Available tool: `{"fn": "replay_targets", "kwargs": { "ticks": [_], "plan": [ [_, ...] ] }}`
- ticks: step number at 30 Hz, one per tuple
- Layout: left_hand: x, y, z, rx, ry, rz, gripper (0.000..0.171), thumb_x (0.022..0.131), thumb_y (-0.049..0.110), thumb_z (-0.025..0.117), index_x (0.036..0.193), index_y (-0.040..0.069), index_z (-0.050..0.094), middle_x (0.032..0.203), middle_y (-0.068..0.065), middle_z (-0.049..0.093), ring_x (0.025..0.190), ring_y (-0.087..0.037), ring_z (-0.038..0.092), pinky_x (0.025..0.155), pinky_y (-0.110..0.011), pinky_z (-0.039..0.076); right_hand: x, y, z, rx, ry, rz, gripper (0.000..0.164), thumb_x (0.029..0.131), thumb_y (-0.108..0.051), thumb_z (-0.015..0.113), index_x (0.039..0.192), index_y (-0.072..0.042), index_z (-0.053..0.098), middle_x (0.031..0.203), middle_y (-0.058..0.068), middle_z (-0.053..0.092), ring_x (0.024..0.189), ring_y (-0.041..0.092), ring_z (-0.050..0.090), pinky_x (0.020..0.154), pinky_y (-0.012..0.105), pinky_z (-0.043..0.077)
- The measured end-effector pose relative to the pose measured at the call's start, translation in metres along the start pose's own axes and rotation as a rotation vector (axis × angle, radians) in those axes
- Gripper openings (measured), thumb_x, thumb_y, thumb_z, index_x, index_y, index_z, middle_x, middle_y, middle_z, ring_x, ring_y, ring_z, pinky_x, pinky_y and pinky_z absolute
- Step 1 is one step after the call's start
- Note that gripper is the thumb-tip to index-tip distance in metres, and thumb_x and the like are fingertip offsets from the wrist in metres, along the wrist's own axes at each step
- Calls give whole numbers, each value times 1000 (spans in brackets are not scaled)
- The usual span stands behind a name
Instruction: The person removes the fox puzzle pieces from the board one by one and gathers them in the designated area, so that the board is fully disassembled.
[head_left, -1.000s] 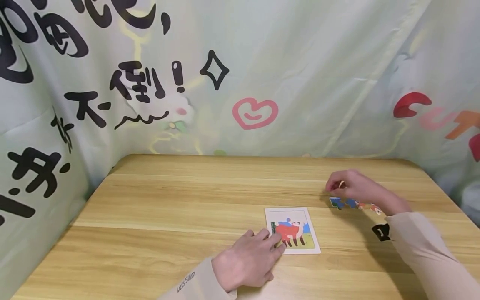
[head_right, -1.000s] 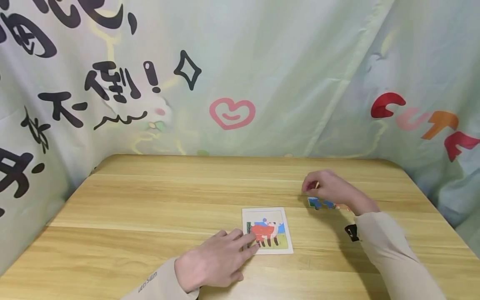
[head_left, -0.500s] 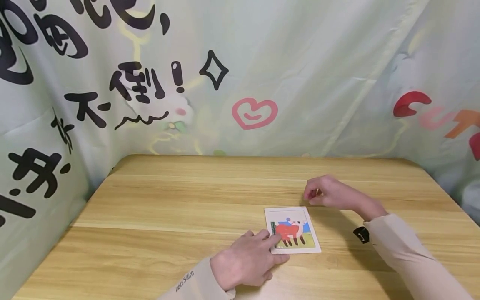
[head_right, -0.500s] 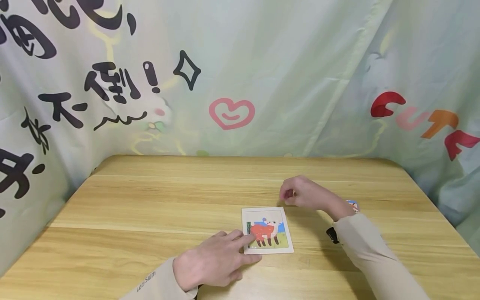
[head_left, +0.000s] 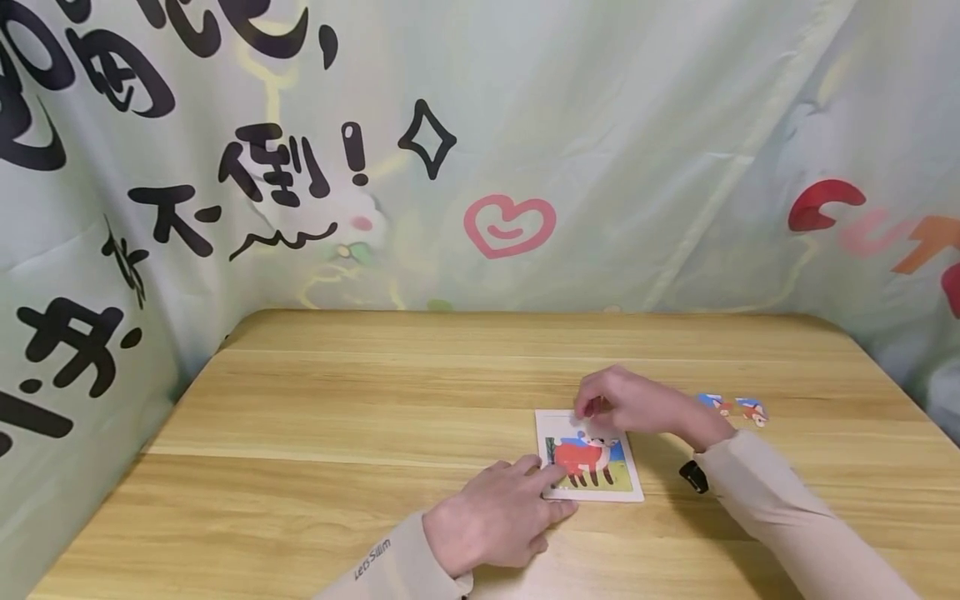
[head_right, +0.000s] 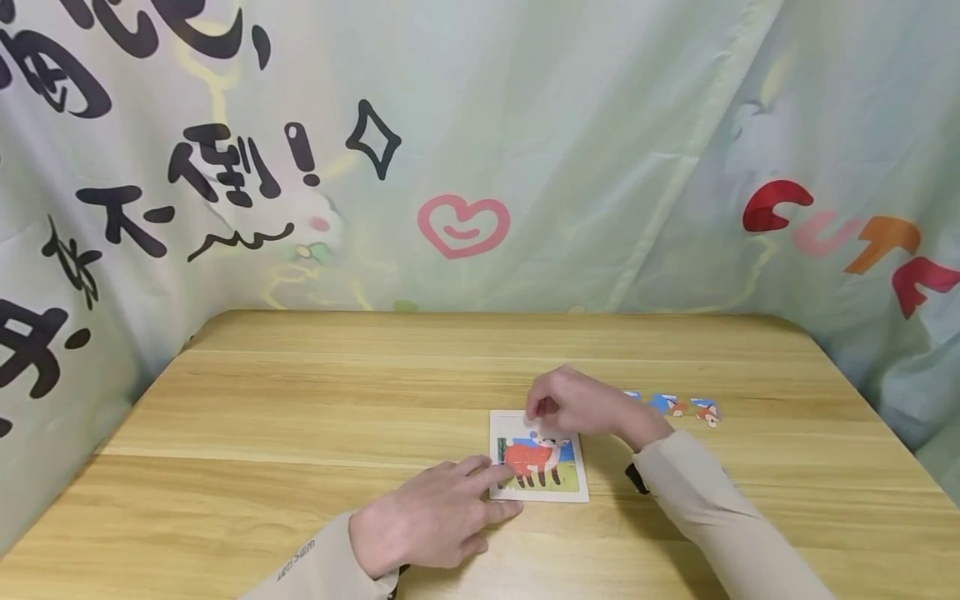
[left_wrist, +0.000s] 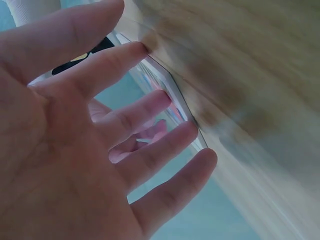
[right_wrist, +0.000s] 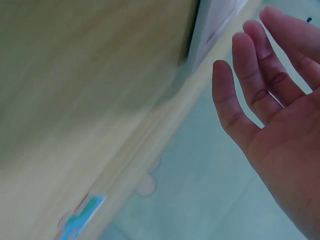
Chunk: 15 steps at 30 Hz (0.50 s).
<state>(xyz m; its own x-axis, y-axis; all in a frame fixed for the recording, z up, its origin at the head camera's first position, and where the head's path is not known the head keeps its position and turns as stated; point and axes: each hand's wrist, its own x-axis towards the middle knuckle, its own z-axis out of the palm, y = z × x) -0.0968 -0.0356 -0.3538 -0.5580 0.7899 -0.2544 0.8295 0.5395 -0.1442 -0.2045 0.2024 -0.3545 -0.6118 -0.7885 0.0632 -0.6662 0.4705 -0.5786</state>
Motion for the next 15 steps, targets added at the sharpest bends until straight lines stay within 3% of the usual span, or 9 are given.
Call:
{"fn": "replay_targets", "kwargs": {
  "ticks": [7,11,15],
  "plan": [
    [1,-1,-1,15,-9,7,56,95,49,67,148,40,52,156,8,39,132,-14,44,100,-30,45,9,-7,11,25,-82,41,21,81,6,74,98,-4,76,89,-7,64,76,5,54,69,26,52],
    [2,0,-2,14,-45,6,59,95,52,65,150,38,50,160,7,35,137,-11,41,105,-31,42,11,-10,15,49,-119,66,27,79,5,76,106,-2,76,89,-6,60,71,5,50,67,25,50],
    [1,-1,-2,12,-46,9,59,94,52,66,149,38,51,160,7,36,135,-11,41,102,-31,45,11,-15,17,118,-147,114,36,79,5,76,114,-2,73,95,-3,58,75,9,52,63,26,54]
  ]
}}
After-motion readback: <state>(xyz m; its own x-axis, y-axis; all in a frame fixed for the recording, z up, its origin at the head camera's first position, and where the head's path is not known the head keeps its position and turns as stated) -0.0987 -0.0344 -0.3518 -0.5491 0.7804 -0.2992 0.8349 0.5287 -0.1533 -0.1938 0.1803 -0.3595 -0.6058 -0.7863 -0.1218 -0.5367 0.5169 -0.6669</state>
